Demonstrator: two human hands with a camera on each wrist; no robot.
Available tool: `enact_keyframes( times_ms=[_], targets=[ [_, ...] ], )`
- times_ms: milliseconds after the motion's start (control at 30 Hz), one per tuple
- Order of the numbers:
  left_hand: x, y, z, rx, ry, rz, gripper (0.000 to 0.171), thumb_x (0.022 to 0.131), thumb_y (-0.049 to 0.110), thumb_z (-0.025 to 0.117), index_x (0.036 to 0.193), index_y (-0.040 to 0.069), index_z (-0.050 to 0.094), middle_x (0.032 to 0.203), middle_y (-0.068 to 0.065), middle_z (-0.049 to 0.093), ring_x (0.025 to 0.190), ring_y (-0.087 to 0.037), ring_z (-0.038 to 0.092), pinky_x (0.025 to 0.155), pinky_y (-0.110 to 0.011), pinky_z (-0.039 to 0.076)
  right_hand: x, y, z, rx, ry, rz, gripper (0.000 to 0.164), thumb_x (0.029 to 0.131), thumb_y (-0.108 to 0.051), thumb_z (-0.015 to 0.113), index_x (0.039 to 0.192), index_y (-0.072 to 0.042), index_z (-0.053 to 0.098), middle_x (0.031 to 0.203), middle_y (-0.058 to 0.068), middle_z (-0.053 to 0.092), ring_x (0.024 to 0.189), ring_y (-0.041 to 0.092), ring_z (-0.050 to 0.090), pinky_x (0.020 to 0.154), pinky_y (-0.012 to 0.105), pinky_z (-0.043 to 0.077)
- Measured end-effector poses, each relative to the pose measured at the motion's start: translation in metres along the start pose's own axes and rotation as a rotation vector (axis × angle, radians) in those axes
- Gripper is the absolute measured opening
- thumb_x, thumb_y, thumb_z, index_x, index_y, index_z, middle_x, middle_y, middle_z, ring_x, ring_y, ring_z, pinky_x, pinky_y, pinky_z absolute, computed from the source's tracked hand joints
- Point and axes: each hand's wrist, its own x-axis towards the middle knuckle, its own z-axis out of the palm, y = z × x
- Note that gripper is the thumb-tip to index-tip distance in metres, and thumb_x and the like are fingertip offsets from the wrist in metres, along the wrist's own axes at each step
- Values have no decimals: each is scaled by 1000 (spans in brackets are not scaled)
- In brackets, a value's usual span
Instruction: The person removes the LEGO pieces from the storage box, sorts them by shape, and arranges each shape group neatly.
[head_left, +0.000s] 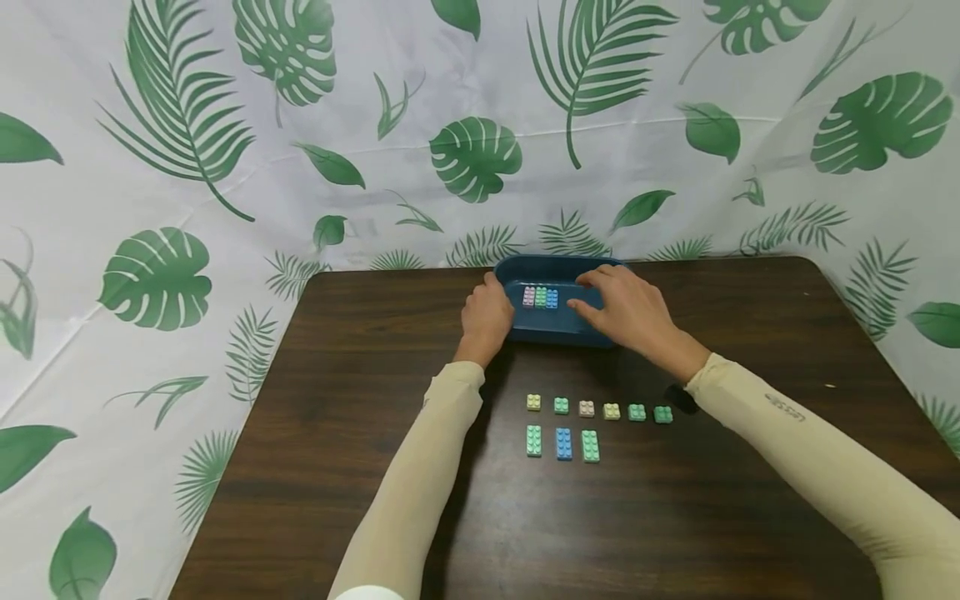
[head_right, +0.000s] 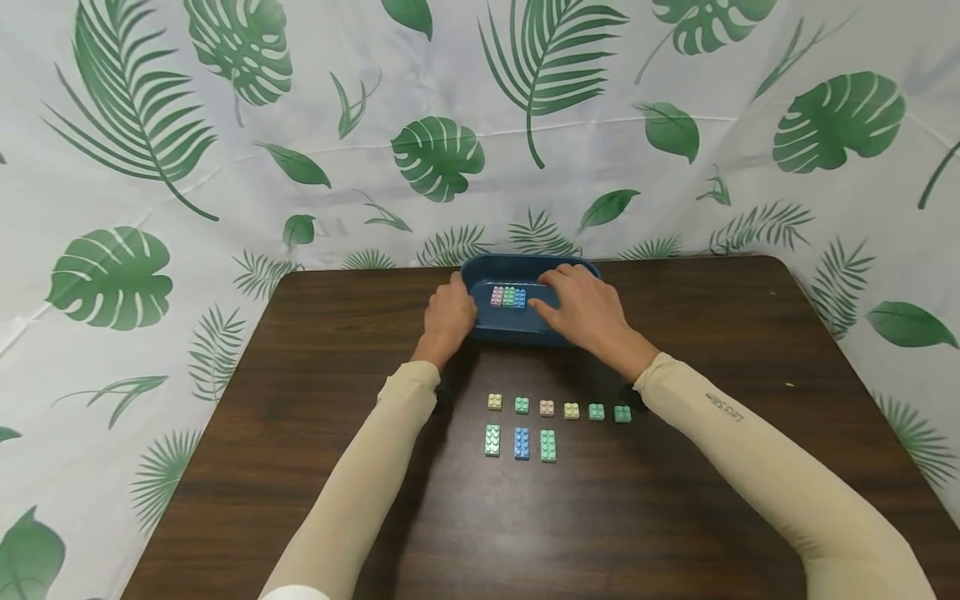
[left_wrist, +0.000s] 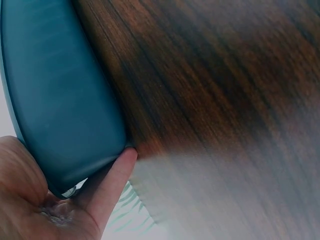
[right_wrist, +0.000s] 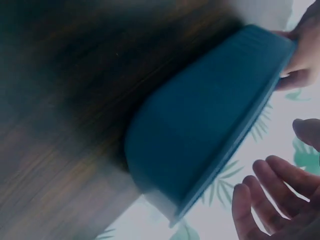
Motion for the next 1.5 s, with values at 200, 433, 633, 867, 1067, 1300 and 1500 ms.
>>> enact_keyframes(
  times_ms=[200,433,633,867,1067,1300,1500],
  targets=[
    [1,-1,-1,12,1,1,41,98,21,47,135,5,42,113,-17,65,98,-33,66,78,-46,55,30,9,28,-10,-89,54,58,86,-61,58,125,-17,63,119,4,64,102,24,61,75,45,54],
    [0,-1,1,25,17,4,40,97,21,48,133,5,43,112,-16,66,97,-32,67,78,-46,56,48,17,49,-25,-195,86,64,82,-58,65,127,-13,62,122,10,62,100,26,63,74,47,55],
    [-3,0,2,29,3,-2,40,97,22,48,133,6,43,114,-16,66,98,-32,67,80,-45,56,51,14,59,-65,-242,57,59,84,-55,66,128,-16,62,123,10,62,102,27,62,73,45,55],
    [-3,1,0,15,23,-1,39,96,21,50,131,5,44,112,-17,66,97,-32,67,79,-46,55,54,11,65,-98,-250,42,57,83,-53,68,131,-21,61,120,10,62,101,27,60,69,44,55],
    [-2,1,-1,24,11,-3,41,96,21,49,133,5,43,112,-17,66,97,-32,67,79,-46,56,55,12,67,-99,-243,49,54,83,-51,68,129,-22,62,115,8,63,96,26,60,65,41,53],
    [-2,1,-2,15,11,-4,42,97,21,49,135,5,42,112,-17,66,95,-32,67,78,-46,56,56,14,67,-72,-241,44,54,84,-49,69,129,-21,62,119,8,63,100,27,60,71,44,54],
    [-2,1,-1,25,12,-6,42,96,21,48,135,5,43,113,-17,66,97,-33,67,79,-46,55,55,14,60,-71,-247,47,55,84,-48,69,129,-18,62,127,9,62,113,29,58,79,48,54]
  ],
)
